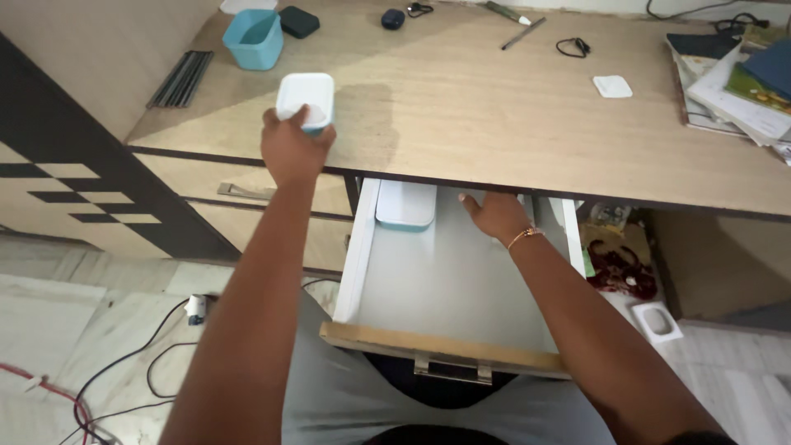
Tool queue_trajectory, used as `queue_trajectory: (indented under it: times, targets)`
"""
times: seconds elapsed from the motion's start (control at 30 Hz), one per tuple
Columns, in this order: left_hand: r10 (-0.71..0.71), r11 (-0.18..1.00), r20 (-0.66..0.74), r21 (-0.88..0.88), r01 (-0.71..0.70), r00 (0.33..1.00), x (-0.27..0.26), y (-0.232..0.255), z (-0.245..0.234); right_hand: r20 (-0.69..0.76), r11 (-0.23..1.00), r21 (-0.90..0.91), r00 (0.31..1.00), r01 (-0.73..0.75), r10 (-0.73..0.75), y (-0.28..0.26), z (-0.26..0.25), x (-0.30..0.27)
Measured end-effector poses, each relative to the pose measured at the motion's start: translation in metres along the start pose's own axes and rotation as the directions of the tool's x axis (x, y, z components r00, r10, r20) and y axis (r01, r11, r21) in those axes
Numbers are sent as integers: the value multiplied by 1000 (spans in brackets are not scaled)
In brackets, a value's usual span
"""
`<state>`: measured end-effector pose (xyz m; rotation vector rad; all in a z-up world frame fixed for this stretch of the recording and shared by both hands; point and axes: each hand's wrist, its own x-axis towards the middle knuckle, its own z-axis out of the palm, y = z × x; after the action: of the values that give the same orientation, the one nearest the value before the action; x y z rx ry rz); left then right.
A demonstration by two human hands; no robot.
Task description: The person organizes pens and markers into a light blue plastic container on a desk. They then place the container into a drawer and close it. Finally, they coil a black cable and place it into a separate blue container.
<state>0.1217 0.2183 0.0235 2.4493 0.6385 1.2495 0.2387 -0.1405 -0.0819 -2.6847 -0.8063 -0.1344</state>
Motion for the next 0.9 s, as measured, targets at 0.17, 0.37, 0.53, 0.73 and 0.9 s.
queue_trajectory:
  times: [0.17, 0.37, 0.53, 0.73, 0.9]
  targets:
    - [-34, 997, 31, -69, 36, 999, -21, 17, -20, 99, 996, -4, 991, -85, 85, -3, -4, -2]
    - [-35, 994, 19, -108, 37, 999, -31, 25, -26, 85, 999, -30, 995, -45, 48, -8, -9, -5]
    - [-100, 987, 76, -119, 108, 992, -28, 29, -28, 222, 997, -54, 973, -57, 68, -13, -19, -3]
    - [-117, 982, 66, -138, 126, 991, -27, 31, -27, 101, 986, 93, 984, 139, -148, -43, -39, -17]
    - [-84, 989, 70, -117, 92, 994, -37, 40, -34, 103, 967, 95, 964, 238, -247, -43, -32, -14]
